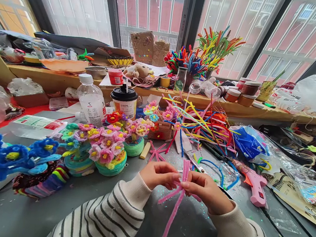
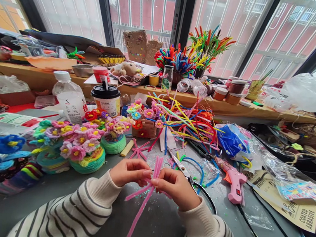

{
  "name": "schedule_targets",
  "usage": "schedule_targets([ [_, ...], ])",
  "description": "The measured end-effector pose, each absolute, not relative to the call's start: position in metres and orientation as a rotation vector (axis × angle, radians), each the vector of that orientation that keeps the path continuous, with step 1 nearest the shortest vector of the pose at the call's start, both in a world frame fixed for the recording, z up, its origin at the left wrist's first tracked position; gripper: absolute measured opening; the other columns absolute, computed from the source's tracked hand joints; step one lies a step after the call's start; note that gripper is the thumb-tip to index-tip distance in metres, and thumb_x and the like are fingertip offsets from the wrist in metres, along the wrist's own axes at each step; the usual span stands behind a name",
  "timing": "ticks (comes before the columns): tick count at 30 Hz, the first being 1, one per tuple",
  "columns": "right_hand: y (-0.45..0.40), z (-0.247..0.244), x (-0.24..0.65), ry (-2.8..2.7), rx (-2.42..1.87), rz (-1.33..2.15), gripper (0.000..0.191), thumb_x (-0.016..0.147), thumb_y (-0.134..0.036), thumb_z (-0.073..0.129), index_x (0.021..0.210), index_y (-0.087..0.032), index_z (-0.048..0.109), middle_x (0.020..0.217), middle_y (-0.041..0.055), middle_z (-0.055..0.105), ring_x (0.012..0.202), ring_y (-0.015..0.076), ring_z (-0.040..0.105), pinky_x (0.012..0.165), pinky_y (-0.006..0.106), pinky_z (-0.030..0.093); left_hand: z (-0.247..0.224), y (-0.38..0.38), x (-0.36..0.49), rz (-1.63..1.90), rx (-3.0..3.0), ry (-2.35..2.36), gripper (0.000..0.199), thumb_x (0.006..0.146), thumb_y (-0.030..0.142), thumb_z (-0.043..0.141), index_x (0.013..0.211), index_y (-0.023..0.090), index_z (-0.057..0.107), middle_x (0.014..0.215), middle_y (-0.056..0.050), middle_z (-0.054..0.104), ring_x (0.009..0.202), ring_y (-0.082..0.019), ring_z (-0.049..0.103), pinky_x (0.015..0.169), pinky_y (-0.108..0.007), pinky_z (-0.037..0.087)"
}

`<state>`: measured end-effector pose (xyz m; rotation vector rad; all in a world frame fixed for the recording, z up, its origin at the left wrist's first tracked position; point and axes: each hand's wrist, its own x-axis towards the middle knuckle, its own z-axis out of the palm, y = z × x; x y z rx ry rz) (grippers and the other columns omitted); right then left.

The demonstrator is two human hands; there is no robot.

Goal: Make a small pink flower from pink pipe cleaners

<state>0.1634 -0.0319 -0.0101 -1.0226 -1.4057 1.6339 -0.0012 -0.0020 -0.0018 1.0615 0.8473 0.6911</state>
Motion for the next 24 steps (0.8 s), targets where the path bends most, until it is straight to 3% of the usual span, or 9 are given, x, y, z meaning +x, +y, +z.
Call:
schedule_targets([
  [4,-0.032,-0.013,0.163,-1.362,-1.047,1.597,0.022,0.064,-0.033,0.059,0.055,-0.015,0.052,0.050,-0.0042,0.048,0.047,0.0073,0.038,0.047,0.021,0.026,-0.001,-0.002,-0.002,0.671,0.875,0.810,0.035,0.044,0.027,0.072,0.071,0.013,0.055,0.052,0.000,0.061,0.049,-0.010,0.058,0.051,-0.021,0.044],
  [15,-0.034,-0.004,0.156,-1.464,-1.163,1.416,0.028,0.063,-0.038,0.058,0.048,-0.015,0.051,0.042,-0.0062,0.040,0.040,0.0055,0.029,0.040,0.021,0.019,-0.010,-0.008,0.006,0.598,1.017,0.792,0.031,0.043,0.025,0.071,0.061,0.011,0.051,0.044,0.003,0.057,0.039,-0.008,0.052,0.043,-0.022,0.042],
  [19,-0.032,-0.004,0.159,-1.453,-1.196,1.289,0.029,0.063,-0.037,0.058,0.047,-0.015,0.049,0.044,-0.0054,0.041,0.044,0.0071,0.034,0.044,0.021,0.026,-0.010,-0.007,0.005,0.543,1.008,0.786,0.032,0.044,0.024,0.071,0.067,0.012,0.053,0.045,0.003,0.057,0.041,-0.008,0.053,0.044,-0.022,0.043],
  [24,-0.031,-0.006,0.161,-1.355,-1.178,1.285,0.019,0.061,-0.034,0.060,0.059,-0.016,0.054,0.052,-0.0042,0.048,0.049,0.0091,0.041,0.049,0.022,0.032,-0.011,-0.008,0.005,0.529,1.048,0.761,0.025,0.048,0.024,0.070,0.063,0.011,0.054,0.045,0.003,0.057,0.041,-0.007,0.052,0.045,-0.020,0.041],
])
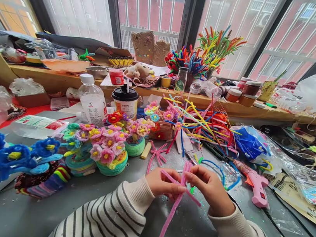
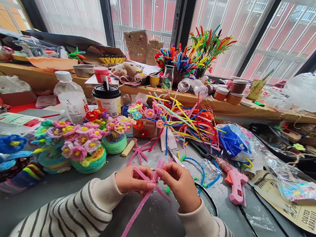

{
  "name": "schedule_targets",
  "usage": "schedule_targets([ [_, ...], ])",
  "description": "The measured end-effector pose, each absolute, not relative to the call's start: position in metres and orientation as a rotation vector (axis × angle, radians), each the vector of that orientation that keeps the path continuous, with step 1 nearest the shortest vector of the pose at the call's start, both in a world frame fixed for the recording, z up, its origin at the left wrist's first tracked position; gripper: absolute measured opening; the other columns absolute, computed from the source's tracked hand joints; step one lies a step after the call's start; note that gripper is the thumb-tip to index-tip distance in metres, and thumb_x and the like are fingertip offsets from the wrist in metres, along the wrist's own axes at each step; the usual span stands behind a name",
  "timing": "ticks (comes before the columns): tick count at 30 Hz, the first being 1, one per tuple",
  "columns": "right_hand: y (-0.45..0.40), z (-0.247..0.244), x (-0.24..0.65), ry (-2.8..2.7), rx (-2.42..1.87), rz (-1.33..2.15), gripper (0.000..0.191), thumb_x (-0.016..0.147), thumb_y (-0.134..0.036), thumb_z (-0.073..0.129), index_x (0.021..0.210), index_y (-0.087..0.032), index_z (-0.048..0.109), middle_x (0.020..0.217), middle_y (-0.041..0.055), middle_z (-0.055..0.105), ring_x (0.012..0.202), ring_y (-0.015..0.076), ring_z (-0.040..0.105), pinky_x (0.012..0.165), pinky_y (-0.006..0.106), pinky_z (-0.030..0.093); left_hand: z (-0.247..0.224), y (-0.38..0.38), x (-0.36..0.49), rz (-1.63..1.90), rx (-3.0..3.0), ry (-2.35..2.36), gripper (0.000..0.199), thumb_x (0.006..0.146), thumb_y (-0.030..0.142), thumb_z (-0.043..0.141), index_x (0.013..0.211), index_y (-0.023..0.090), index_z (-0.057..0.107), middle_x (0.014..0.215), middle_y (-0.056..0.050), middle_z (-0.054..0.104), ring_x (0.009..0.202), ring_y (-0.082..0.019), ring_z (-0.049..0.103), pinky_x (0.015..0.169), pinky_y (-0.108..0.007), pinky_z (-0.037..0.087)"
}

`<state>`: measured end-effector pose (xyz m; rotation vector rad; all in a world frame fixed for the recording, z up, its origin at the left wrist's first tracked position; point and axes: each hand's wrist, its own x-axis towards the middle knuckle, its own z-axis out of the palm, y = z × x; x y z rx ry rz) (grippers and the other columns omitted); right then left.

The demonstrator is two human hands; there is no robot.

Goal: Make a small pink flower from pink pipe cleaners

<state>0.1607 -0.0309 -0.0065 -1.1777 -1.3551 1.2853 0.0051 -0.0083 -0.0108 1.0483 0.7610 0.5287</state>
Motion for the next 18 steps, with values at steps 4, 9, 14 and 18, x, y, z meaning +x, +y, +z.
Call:
schedule_targets([
  [4,-0.032,-0.008,0.156,-1.384,-1.145,1.288,0.018,0.064,-0.033,0.059,0.061,-0.016,0.053,0.054,-0.0037,0.046,0.051,0.0093,0.041,0.049,0.022,0.032,-0.010,-0.009,0.007,0.583,1.092,0.747,0.022,0.051,0.027,0.067,0.053,0.012,0.051,0.039,0.004,0.054,0.035,-0.005,0.048,0.039,-0.018,0.037],
  [9,-0.033,-0.009,0.155,-1.333,-1.141,1.277,0.019,0.062,-0.033,0.060,0.057,-0.017,0.051,0.051,-0.0049,0.044,0.050,0.0089,0.040,0.049,0.021,0.031,-0.009,-0.009,0.008,0.653,1.073,0.780,0.026,0.049,0.028,0.068,0.047,0.012,0.048,0.038,0.003,0.056,0.035,-0.008,0.050,0.039,-0.019,0.039],
  [14,-0.031,-0.016,0.154,-1.103,-1.092,1.356,0.021,0.058,-0.033,0.063,0.056,-0.016,0.051,0.051,-0.0053,0.046,0.051,0.0084,0.041,0.052,0.021,0.034,-0.009,-0.009,0.009,0.746,1.024,0.802,0.026,0.049,0.029,0.069,0.049,0.012,0.048,0.039,0.001,0.058,0.037,-0.010,0.053,0.039,-0.020,0.042],
  [18,-0.032,-0.016,0.149,-0.887,-1.066,1.438,0.019,0.056,-0.030,0.065,0.056,-0.016,0.052,0.050,-0.0054,0.046,0.050,0.0075,0.041,0.053,0.021,0.036,-0.008,-0.009,0.011,0.850,0.992,0.844,0.027,0.048,0.028,0.069,0.049,0.012,0.047,0.039,0.001,0.058,0.037,-0.010,0.054,0.041,-0.021,0.044],
])
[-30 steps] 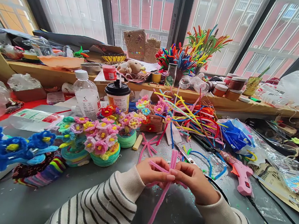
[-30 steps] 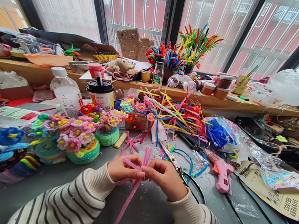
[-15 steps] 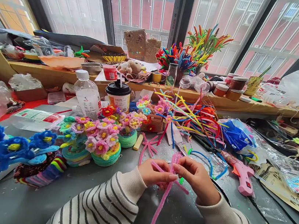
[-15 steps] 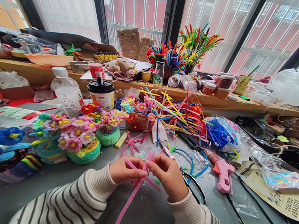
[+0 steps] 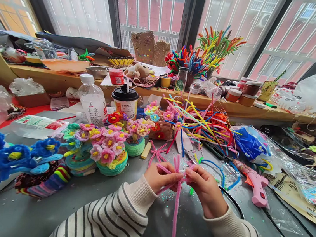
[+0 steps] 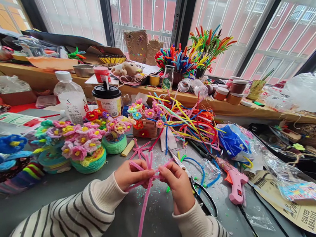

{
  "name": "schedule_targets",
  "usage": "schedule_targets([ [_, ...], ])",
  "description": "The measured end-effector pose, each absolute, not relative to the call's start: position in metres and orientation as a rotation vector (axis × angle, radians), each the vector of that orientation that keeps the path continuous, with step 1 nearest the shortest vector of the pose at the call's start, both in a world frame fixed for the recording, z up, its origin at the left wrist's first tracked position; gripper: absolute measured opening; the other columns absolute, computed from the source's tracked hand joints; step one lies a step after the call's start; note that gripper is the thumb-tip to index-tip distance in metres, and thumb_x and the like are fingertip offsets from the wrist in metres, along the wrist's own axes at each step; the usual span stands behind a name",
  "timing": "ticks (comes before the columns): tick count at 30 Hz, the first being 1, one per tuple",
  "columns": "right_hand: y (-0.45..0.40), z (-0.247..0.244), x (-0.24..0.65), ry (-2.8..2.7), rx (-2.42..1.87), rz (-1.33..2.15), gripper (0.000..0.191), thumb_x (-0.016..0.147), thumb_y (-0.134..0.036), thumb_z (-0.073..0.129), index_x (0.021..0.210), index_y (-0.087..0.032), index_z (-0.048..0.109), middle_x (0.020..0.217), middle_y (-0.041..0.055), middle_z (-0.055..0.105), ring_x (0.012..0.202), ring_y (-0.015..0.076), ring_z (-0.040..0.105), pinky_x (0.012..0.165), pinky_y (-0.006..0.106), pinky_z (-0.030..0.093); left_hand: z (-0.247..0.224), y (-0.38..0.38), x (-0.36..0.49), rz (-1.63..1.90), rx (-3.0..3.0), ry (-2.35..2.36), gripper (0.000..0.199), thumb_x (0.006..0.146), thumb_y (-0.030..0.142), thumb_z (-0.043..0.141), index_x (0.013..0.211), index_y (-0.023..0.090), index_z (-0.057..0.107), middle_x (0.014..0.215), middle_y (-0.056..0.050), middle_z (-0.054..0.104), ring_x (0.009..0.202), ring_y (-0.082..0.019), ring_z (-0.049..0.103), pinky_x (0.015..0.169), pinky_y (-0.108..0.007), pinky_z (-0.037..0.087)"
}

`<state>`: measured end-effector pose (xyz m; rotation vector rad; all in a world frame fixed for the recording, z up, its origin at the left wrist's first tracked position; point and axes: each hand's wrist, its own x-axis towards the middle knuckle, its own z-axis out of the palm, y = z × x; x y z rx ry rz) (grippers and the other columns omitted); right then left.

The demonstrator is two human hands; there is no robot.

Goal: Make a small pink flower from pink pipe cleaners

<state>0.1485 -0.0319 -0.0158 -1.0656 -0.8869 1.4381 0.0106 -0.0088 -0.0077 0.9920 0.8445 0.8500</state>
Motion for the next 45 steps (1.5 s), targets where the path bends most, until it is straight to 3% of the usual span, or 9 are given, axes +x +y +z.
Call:
schedule_targets([
  [12,-0.039,-0.013,0.134,-0.452,-0.951,1.554,0.014,0.052,-0.022,0.068,0.060,-0.017,0.057,0.059,-0.0037,0.054,0.051,0.0082,0.048,0.053,0.022,0.040,-0.003,-0.010,0.011,1.051,1.021,0.894,0.025,0.049,0.029,0.069,0.047,0.013,0.050,0.039,0.002,0.057,0.037,-0.009,0.051,0.041,-0.020,0.043],
  [24,-0.034,-0.018,0.145,-0.858,-1.083,1.407,0.016,0.057,-0.029,0.066,0.063,-0.016,0.059,0.053,-0.0041,0.052,0.049,0.0066,0.042,0.049,0.019,0.035,-0.009,-0.007,0.012,0.927,0.918,0.872,0.029,0.045,0.026,0.071,0.063,0.009,0.055,0.048,0.000,0.061,0.044,-0.010,0.056,0.046,-0.022,0.048],
  [33,-0.036,-0.017,0.144,-1.146,-1.198,1.326,0.018,0.059,-0.031,0.064,0.063,-0.014,0.059,0.054,-0.0018,0.057,0.053,0.0090,0.049,0.051,0.020,0.037,-0.011,-0.007,0.013,0.930,0.947,0.885,0.029,0.047,0.031,0.069,0.052,0.012,0.048,0.040,0.002,0.057,0.037,-0.009,0.053,0.040,-0.020,0.045],
  [45,-0.034,-0.017,0.147,-1.236,-1.179,1.265,0.018,0.059,-0.030,0.064,0.059,-0.014,0.058,0.054,-0.0030,0.055,0.053,0.0090,0.048,0.052,0.020,0.037,-0.011,-0.006,0.012,0.909,0.987,0.899,0.029,0.049,0.034,0.067,0.058,0.011,0.051,0.041,0.001,0.057,0.035,-0.008,0.051,0.039,-0.020,0.043],
])
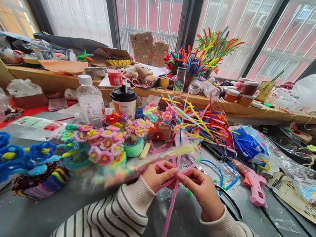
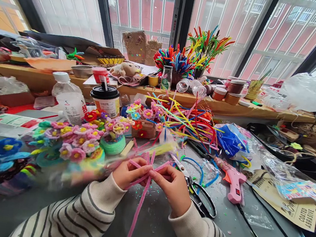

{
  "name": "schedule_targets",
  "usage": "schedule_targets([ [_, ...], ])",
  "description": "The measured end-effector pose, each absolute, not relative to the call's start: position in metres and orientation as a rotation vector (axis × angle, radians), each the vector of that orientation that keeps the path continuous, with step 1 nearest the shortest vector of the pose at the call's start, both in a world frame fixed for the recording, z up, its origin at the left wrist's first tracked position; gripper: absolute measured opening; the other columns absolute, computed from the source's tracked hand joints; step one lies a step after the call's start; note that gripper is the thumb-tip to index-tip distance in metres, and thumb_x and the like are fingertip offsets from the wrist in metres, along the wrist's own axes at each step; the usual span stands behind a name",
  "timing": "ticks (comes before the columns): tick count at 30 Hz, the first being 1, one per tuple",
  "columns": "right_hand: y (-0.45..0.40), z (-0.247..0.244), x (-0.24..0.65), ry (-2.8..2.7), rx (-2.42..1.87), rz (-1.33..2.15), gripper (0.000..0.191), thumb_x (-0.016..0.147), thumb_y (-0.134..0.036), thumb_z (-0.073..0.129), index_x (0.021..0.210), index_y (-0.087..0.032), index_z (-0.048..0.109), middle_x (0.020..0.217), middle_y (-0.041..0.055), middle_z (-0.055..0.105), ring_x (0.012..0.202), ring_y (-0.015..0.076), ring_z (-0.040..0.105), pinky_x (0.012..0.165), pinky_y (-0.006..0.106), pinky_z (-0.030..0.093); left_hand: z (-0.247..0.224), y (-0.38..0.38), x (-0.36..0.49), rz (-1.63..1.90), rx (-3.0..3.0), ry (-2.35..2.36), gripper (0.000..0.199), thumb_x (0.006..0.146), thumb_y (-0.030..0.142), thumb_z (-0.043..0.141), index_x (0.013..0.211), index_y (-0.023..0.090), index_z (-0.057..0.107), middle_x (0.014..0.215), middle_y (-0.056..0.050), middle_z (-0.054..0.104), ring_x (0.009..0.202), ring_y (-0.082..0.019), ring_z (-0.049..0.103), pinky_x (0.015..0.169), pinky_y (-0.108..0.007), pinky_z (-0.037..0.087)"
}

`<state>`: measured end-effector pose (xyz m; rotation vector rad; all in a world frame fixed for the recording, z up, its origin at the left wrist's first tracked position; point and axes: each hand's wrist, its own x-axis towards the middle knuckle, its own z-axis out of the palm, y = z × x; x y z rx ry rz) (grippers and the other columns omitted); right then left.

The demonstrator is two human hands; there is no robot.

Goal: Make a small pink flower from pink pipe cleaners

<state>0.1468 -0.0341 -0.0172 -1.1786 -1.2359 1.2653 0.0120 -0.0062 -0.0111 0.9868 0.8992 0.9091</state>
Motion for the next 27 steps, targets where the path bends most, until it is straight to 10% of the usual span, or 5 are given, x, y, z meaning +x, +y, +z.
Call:
schedule_targets([
  [14,-0.020,-0.016,0.184,-1.054,-1.236,1.085,0.021,0.063,-0.035,0.058,0.071,-0.016,0.060,0.077,0.0050,0.062,0.074,0.0176,0.056,0.064,0.027,0.045,-0.018,-0.022,0.014,0.538,1.492,0.746,0.025,0.060,0.036,0.058,0.061,0.011,0.055,0.049,0.002,0.049,0.046,-0.008,0.046,0.045,-0.018,0.035],
  [20,-0.025,-0.003,0.183,-1.449,-1.346,0.480,0.023,0.071,-0.030,0.050,0.090,-0.017,0.054,0.088,0.0081,0.060,0.077,0.0193,0.057,0.069,0.034,0.045,-0.027,-0.022,0.014,0.360,1.751,0.764,0.027,0.060,0.037,0.056,0.061,0.011,0.057,0.047,0.003,0.045,0.042,-0.006,0.038,0.039,-0.016,0.028],
  [27,-0.002,0.007,0.162,-2.270,-1.231,-0.313,0.044,0.065,-0.017,0.058,0.107,-0.023,0.048,0.114,0.0055,0.049,0.106,0.0258,0.039,0.093,0.052,0.014,-0.033,-0.021,0.013,0.305,1.908,0.798,0.025,0.062,0.036,0.054,0.063,0.011,0.060,0.049,0.003,0.048,0.045,-0.007,0.040,0.043,-0.018,0.029],
])
